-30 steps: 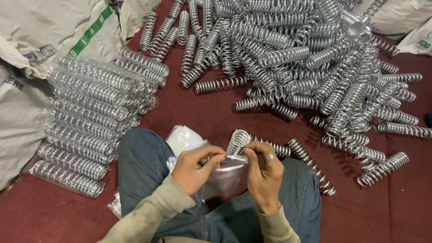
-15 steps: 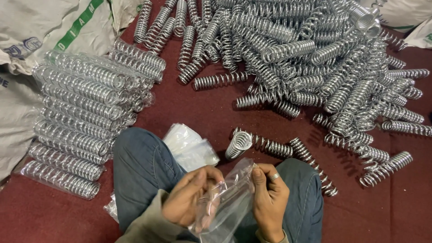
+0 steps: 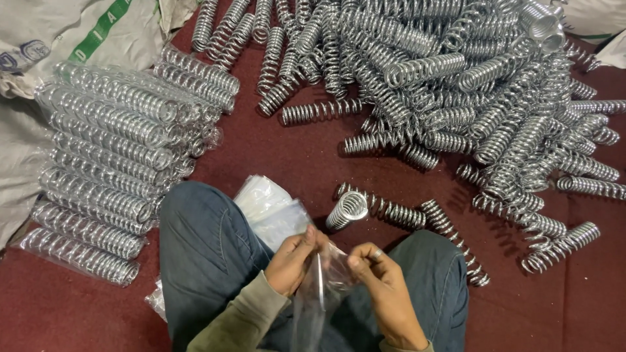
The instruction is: The person is sitting on the floor, picking up metal springs one by one and placing them into clear plastic bags.
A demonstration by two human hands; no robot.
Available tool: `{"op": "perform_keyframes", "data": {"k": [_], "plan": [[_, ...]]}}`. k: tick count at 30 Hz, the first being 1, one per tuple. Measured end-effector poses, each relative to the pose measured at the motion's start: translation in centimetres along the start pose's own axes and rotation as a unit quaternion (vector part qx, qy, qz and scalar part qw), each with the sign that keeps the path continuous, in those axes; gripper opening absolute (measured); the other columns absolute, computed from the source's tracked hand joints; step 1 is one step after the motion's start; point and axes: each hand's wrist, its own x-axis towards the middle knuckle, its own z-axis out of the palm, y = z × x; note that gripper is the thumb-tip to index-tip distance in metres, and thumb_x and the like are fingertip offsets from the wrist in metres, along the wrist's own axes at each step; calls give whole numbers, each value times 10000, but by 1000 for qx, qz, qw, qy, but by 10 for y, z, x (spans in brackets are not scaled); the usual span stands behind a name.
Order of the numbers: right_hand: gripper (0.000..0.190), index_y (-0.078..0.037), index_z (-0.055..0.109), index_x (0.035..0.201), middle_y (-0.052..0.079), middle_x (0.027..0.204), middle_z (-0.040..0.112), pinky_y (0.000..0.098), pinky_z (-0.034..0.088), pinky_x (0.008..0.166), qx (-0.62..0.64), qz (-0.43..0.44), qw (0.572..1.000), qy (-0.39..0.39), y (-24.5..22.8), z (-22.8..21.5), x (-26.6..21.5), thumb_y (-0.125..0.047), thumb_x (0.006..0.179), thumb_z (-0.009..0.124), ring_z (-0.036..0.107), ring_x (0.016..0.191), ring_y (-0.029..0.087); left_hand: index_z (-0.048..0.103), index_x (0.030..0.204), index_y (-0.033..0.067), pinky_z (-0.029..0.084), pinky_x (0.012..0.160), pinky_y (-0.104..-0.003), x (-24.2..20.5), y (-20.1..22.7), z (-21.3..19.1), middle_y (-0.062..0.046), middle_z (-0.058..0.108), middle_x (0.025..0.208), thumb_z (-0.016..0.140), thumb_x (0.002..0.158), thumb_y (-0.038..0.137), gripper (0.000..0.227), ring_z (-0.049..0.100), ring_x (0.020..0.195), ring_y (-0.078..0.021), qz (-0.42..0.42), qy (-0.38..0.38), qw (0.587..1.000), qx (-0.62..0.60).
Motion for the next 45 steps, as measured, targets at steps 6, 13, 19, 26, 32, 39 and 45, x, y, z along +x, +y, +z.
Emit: {"op": "perform_keyframes", "data": {"k": [6,13,19,26,32,39,45], "plan": [[195,-83,682,902,28,912,603,260,484,652,-233,-229,945,-4,-45,5,37,-230,1005,606,576,728,122,635,938,96,496,719,-271,39,-4,-3,-34,583,845,615,1020,166,109,570,748,-128,79,69,993,-55],[198,7,699,1007,154,898,638,362,548,485,-228,-105,966,54,0,-39,125,-179,980,640,595,680,218,682,941,40,483,487,-221,94,0,-4,-98,698,1197,640,986,224,194,673,637,-138,-34,123,989,78],[326,19,701,1036,132,772,631,293,446,468,-142,-2,986,84,36,-33,130,-300,977,668,583,617,201,676,1057,9,436,288,-232,133,-81,-52,-142,570,808,616,1014,271,272,701,598,-260,-129,108,982,86],[583,52,620,1286,352,1213,665,660,503,964,-326,5,940,99,124,-47,161,-350,866,653,611,1171,562,738,1162,177,630,766,-399,144,-174,-86,-121,758,1106,589,1014,484,372,735,1035,-281,-219,165,912,305],[628,23,517,1436,264,1437,552,621,458,1100,-388,18,915,108,140,-40,163,-43,834,684,521,1327,479,635,967,100,511,969,-483,139,-183,-93,-165,674,1020,584,1018,360,270,650,1091,-376,-58,190,869,454],[476,-6,635,1221,216,1207,697,459,459,992,-357,-138,912,146,120,-30,118,-32,764,504,637,1154,383,395,1506,48,270,1245,-458,76,-126,-37,-229,448,1543,576,783,-74,755,417,1458,-373,218,59,904,363],[457,-38,607,1186,213,1243,687,486,472,987,-447,10,894,21,138,-31,132,-50,733,548,622,1184,429,467,1452,160,371,1143,-370,111,-167,-73,-127,588,1432,775,761,105,758,547,1332,-307,12,59,910,409]]}}
